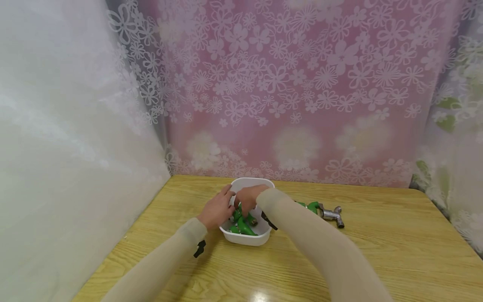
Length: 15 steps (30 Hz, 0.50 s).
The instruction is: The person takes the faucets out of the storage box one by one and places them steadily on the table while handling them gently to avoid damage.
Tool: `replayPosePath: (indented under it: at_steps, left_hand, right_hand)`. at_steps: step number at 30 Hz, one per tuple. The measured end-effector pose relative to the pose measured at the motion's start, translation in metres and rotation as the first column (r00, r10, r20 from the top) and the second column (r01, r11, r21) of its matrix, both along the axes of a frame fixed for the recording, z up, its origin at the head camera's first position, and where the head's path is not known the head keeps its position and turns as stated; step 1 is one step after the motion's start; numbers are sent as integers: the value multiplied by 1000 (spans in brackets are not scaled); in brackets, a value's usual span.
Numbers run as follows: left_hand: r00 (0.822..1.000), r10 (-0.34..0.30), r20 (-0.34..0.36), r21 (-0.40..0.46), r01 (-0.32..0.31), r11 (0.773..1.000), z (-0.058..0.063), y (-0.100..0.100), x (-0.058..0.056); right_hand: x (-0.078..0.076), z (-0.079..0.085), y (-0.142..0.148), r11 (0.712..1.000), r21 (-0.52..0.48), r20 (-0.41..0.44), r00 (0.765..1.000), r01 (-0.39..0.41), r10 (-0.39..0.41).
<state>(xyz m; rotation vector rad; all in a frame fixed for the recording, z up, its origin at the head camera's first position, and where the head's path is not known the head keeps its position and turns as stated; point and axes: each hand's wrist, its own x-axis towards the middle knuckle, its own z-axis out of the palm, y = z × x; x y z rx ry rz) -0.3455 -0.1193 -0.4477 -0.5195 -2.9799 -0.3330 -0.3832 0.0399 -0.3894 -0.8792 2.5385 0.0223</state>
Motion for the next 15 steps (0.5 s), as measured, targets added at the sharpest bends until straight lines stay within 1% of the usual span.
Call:
replayPosePath:
  at_steps: [9,11,15]
  left_hand:
    - [1000,7,4,6,-7,1000,-1,0,-1]
    - [1000,9,4,10,-9,1000,-2,0,-1]
    - [1000,5,-1,10,-5,1000,-4,0,-3]
  right_hand:
    - [0,-7,-2,999,-2,25,999,43,-43]
    - [0,-8,-2,999,2,36,998,52,-52]
    - [1,-8,-2,998,-22,79,995,67,-65]
